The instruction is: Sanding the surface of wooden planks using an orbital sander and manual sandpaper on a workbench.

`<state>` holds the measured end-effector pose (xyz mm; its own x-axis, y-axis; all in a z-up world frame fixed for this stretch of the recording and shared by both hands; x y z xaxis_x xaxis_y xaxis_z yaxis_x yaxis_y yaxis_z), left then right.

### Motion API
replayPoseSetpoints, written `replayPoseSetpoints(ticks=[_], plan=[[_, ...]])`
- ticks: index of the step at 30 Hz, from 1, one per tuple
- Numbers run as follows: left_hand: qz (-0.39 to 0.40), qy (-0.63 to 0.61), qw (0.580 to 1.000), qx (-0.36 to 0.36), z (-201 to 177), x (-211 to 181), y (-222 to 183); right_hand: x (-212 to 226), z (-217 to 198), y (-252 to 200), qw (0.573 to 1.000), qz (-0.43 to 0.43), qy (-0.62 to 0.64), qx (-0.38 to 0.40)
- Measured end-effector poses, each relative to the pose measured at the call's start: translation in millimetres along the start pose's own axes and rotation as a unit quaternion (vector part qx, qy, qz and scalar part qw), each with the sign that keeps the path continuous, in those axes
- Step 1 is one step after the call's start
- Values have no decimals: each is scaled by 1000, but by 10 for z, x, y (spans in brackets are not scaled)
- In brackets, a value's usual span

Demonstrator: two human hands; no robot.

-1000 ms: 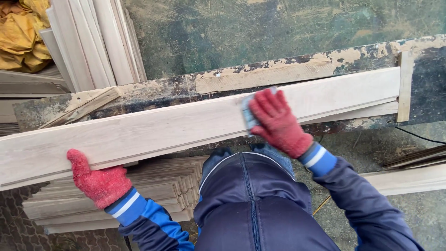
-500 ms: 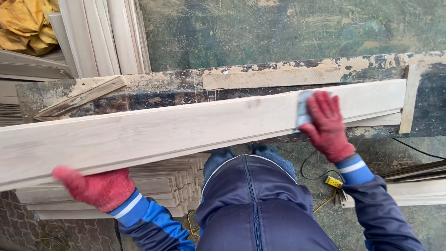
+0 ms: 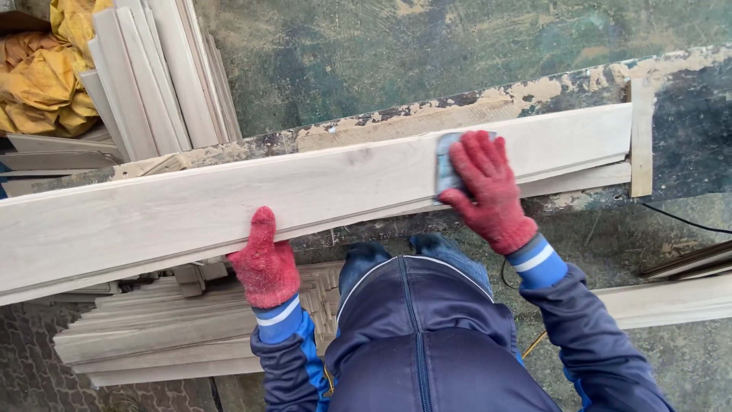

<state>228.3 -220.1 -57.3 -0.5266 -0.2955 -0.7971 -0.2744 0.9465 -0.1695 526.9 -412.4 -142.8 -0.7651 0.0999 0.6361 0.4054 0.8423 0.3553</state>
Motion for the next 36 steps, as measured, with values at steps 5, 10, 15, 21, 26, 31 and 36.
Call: replayPoseSetpoints(ticks=[5, 10, 15, 21, 26, 31, 36], plan=[[80, -170, 981, 51, -203, -22, -83, 1016, 403, 599, 995, -83, 56, 4], [336, 161, 926, 54, -366, -7, -201, 664, 224, 445, 991, -118, 57, 19], [-133, -354, 926, -14, -271, 1018, 202, -964, -481, -442, 995, 84, -6, 49], [-134, -374, 918, 8, -184, 662, 223, -298, -88, -96, 999, 17, 32, 30], [-92, -318, 943, 39, -260, 95, 3, 462, 238, 309, 995, -72, 50, 54], [-98, -309, 946, 18, -364, -199, -236, -453, -190, -109, 992, -79, 19, 100], [-54, -316, 947, -9, -413, -348, -447, -1925, -1055, -860, 987, 156, 30, 34]])
Point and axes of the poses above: each hand's wrist, its own y-axis towards the middle knuckle, its own z-axis out of the palm, x = y × z, the point moved 2 cm from there along y, towards the middle knuckle, and after that the axes turned 2 degrees about -x, right-handed, at the moved point
